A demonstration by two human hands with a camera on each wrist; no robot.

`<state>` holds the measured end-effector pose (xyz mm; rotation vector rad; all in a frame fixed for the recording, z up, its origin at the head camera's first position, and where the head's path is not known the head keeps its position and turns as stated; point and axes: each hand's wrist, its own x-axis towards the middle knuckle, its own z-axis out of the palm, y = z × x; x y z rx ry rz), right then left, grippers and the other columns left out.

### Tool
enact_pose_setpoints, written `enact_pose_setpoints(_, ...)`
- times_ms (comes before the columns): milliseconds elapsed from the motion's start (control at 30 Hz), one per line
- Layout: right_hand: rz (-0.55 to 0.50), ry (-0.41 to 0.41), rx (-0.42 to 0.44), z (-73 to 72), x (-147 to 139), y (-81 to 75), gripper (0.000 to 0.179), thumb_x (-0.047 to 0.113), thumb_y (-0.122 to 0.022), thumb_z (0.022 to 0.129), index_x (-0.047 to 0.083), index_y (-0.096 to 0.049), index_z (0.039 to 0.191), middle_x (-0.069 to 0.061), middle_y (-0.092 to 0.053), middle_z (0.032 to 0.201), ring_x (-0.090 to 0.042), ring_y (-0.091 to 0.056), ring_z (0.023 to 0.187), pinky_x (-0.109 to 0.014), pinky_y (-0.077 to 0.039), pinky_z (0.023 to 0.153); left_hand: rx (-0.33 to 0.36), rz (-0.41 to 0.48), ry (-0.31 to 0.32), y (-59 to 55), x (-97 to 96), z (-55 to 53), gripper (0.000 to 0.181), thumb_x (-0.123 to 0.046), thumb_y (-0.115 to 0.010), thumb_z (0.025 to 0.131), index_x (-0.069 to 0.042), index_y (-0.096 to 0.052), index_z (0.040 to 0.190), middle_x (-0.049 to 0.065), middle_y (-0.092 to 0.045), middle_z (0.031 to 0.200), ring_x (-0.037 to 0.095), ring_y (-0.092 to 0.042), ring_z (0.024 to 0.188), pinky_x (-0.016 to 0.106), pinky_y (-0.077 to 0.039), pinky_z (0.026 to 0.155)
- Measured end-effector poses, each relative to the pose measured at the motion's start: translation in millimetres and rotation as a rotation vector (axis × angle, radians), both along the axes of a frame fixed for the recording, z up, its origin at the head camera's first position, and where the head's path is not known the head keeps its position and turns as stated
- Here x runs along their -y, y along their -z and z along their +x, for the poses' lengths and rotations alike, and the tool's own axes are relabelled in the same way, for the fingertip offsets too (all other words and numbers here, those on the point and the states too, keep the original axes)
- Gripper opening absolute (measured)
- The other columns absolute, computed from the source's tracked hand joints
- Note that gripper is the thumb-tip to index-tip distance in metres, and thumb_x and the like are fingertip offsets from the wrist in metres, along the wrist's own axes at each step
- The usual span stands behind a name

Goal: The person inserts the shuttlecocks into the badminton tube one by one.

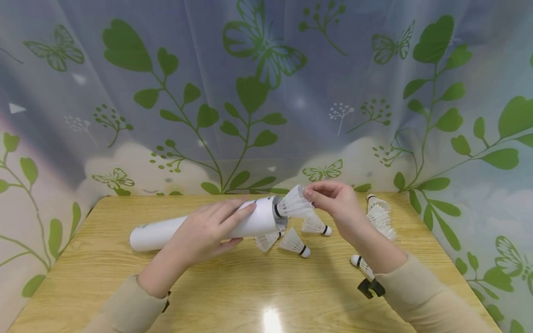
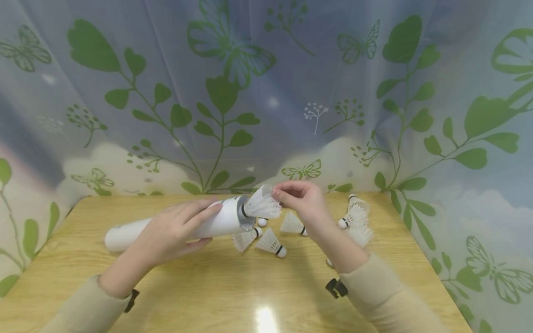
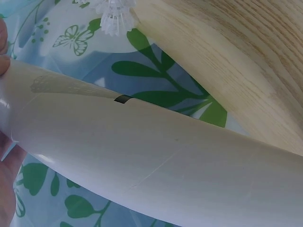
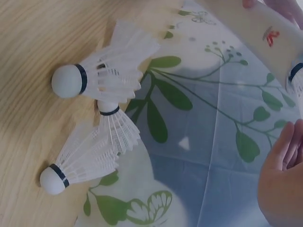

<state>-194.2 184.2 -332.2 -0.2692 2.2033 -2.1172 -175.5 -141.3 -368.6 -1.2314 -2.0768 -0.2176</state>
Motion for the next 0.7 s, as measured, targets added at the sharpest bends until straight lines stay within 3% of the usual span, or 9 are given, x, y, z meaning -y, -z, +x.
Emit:
enact_pose_setpoints(200, 0.073, 0.001, -0.096, 3.6, 11.9, 6.2, 0.005, 0.005, -0.075, 0.097, 0.007, -0.08, 0.099, 0.011, -0.078, 0.091, -0.005, -0.071, 0.084, -0.023, -0.064, 0.083, 0.003, 0.009, 0.003, -1.6, 0.5, 0.0, 0.088, -0.025, -0.098, 0.072, -0.007, -0.057, 0.147, 0.016, -0.07, 0.135, 0.031, -0.075, 0.112, 0.044, -0.067, 0.093)
enact_pose_setpoints(333, 0.159, -0.014, -0.173, 7.6, 16.5, 6.9, 0.011, 0.003, -0.076, 0.095, -0.005, -0.077, 0.104, 0.011, -0.08, 0.09, -0.006, -0.074, 0.083, -0.023, -0.065, 0.081, 0.003, 0.013, 0.005, -2.5, 0.4, 0.1, 0.087, -0.024, -0.098, 0.072, -0.007, -0.058, 0.147, 0.016, -0.07, 0.135, 0.031, -0.075, 0.112, 0.044, -0.067, 0.093)
enact_pose_setpoints(567, 0.247, -0.035, -0.285, 12.3, 23.8, 4.9, 0.01, -0.001, -0.078, 0.092, -0.006, -0.079, 0.101, -0.019, -0.079, 0.1, -0.005, -0.073, 0.079, -0.021, -0.064, 0.074, -0.005, 0.014, 0.014, -2.0, 0.5, -0.5, 0.089, -0.024, -0.098, 0.071, -0.006, -0.057, 0.147, 0.015, -0.07, 0.134, 0.031, -0.075, 0.111, 0.044, -0.067, 0.092)
enact_pose_setpoints(700, 0.266, -0.037, -0.304, 11.5, 26.3, 6.3, 0.009, -0.001, -0.079, 0.092, -0.005, -0.08, 0.1, -0.023, -0.079, 0.102, -0.005, -0.072, 0.079, -0.02, -0.064, 0.073, -0.011, 0.011, 0.014, -1.3, 0.4, -0.3, 0.092, -0.025, -0.1, 0.069, -0.006, -0.056, 0.148, 0.015, -0.07, 0.135, 0.031, -0.075, 0.109, 0.044, -0.067, 0.09)
